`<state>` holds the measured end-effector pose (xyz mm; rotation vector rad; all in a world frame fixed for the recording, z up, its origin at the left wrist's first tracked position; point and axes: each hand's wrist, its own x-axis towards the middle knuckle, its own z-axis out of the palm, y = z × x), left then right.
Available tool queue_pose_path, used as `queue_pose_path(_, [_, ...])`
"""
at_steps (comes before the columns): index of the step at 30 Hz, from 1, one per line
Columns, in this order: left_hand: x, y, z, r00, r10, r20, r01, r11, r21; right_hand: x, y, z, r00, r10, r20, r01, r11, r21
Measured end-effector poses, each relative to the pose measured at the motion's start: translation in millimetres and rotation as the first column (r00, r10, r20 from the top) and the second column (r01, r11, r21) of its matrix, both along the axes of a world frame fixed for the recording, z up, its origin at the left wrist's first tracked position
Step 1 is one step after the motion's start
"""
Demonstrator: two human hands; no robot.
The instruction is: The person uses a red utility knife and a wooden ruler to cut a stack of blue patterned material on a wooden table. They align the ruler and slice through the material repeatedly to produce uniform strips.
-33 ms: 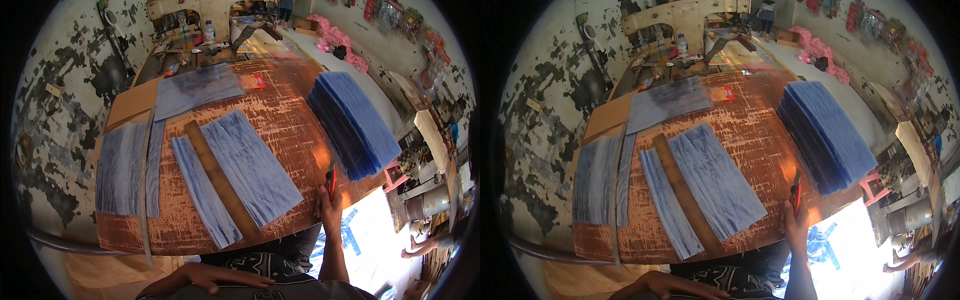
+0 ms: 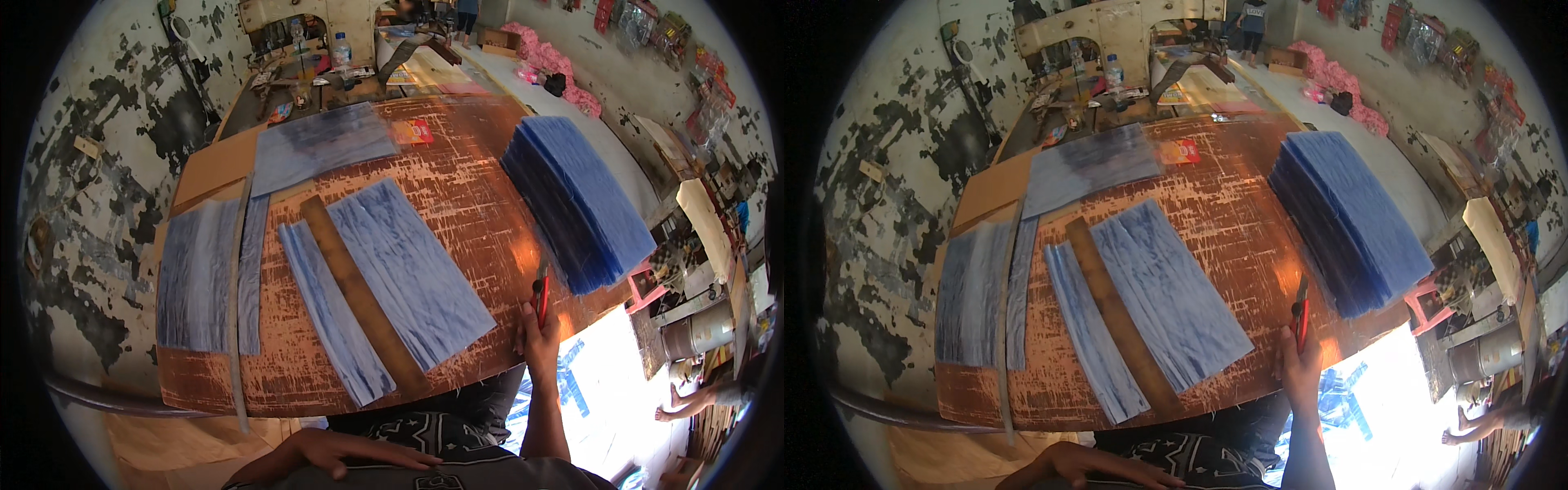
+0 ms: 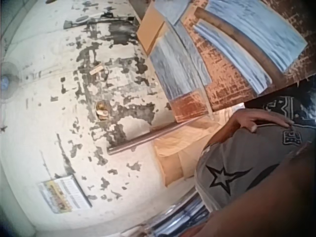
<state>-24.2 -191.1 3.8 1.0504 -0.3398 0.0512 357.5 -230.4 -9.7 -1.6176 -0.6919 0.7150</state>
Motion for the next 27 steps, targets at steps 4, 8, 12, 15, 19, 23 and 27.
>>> queue_pose_path(4, [-10.0, -16.1, 16.7, 0.975, 0.142, -0.170, -0.153, 0.987, -0.053, -0.9, -1.3, -5.8, 0.999, -0.024, 0.040, 0.023, 1.000, 0.021])
queue_pose_path(8, [-8.6, -24.0, 13.7, 0.927, 0.284, -0.243, -0.293, 0.956, -0.001, -0.8, -1.3, -6.6, 1.000, -0.023, 0.017, 0.023, 0.999, 0.022])
queue_pose_path(12, [5.6, -17.4, 20.8, 0.903, 0.359, -0.235, -0.347, 0.933, 0.093, 0.6, -2.1, -8.7, 1.000, -0.028, -0.001, 0.028, 0.999, 0.039])
queue_pose_path(15, [18.2, -15.1, 19.9, 0.907, 0.368, -0.202, -0.362, 0.930, 0.069, 0.3, -1.0, -9.0, 0.999, -0.034, -0.008, 0.034, 0.999, 0.039])
queue_pose_path(19, [29.8, -11.4, 25.4, 0.910, 0.359, -0.208, -0.355, 0.933, 0.056, -0.1, -1.8, -8.2, 0.999, -0.031, -0.012, 0.032, 0.998, 0.052])
queue_pose_path(23, [35.7, -10.8, 21.1, 0.909, 0.387, -0.154, -0.380, 0.922, 0.069, -0.2, -2.1, -4.4, 1.000, -0.028, 0.010, 0.027, 0.999, 0.041])
queue_pose_path(27, [42.2, -9.4, 13.2, 0.904, 0.417, -0.096, -0.406, 0.907, 0.112, -1.8, -4.4, -11.3, 0.999, -0.043, 0.006, 0.042, 0.997, 0.057])
